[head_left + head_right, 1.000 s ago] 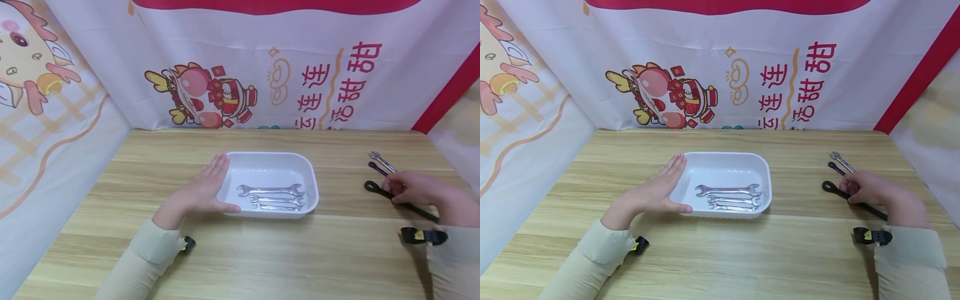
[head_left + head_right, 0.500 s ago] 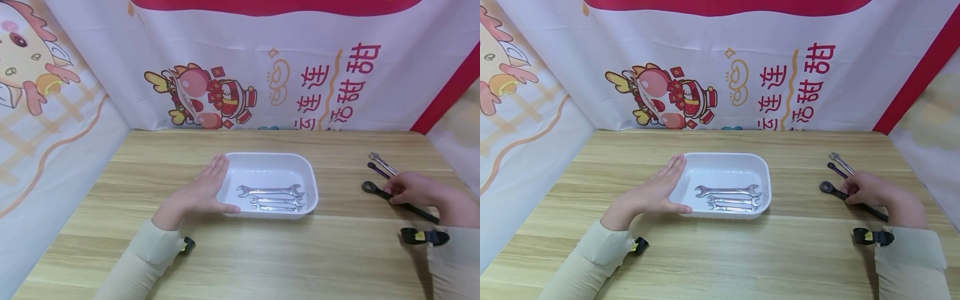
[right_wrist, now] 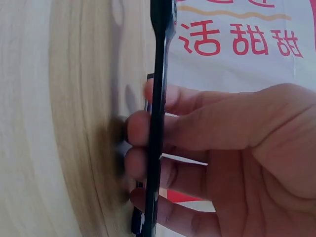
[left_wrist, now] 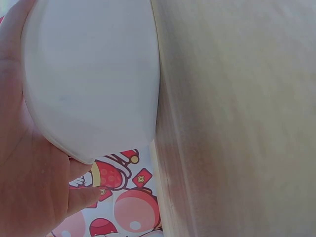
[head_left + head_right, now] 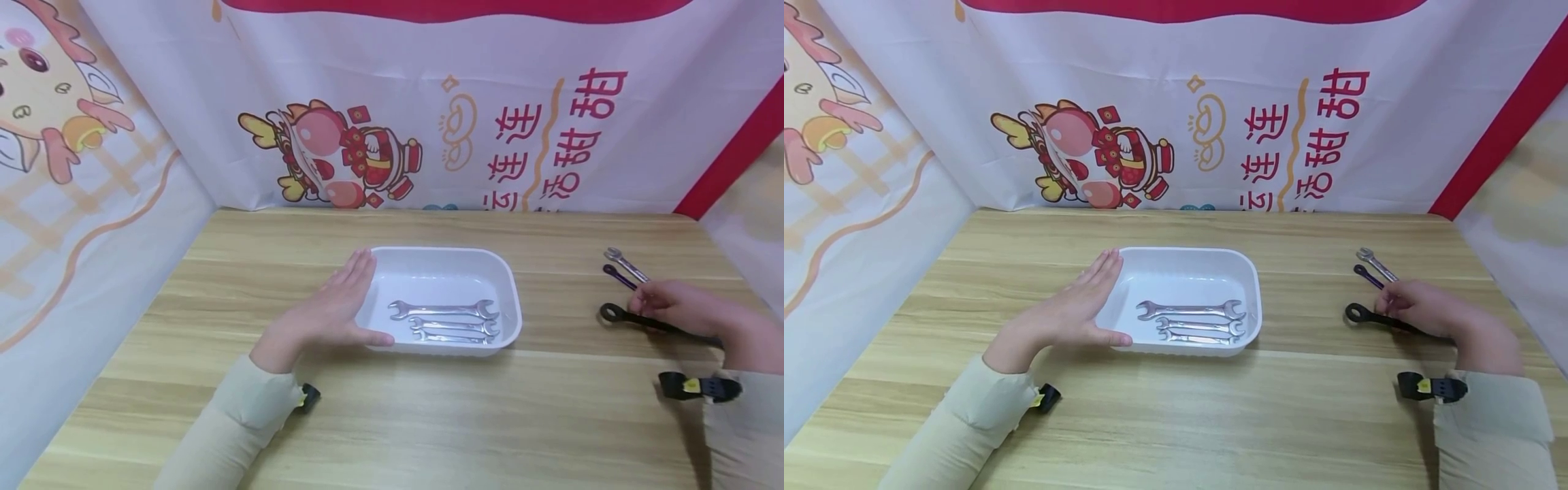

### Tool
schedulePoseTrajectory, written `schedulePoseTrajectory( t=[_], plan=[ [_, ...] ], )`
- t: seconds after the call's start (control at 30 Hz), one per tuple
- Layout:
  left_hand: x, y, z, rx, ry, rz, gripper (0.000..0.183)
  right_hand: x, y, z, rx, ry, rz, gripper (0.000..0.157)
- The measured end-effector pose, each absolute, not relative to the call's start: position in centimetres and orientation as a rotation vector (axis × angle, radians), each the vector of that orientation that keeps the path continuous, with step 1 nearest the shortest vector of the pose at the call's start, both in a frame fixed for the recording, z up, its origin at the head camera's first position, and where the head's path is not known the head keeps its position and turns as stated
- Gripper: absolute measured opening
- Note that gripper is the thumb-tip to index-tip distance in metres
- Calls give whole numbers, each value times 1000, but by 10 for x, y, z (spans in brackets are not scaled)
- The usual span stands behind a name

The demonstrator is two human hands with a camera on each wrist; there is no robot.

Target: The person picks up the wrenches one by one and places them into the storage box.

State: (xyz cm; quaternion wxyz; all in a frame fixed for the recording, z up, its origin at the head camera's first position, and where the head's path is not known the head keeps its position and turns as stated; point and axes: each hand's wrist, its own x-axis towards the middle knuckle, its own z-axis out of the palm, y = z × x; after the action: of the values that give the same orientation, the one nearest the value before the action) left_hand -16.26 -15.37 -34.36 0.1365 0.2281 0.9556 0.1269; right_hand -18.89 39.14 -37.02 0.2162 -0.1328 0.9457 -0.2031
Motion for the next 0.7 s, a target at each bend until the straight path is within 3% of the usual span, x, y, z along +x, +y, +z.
schedulePoseTrajectory(
  t=[0.7],
  plan=[
    [-163,-154,-343,660,2766,373,135,-184,393,-372,-484,2649,-569,13]
  ],
)
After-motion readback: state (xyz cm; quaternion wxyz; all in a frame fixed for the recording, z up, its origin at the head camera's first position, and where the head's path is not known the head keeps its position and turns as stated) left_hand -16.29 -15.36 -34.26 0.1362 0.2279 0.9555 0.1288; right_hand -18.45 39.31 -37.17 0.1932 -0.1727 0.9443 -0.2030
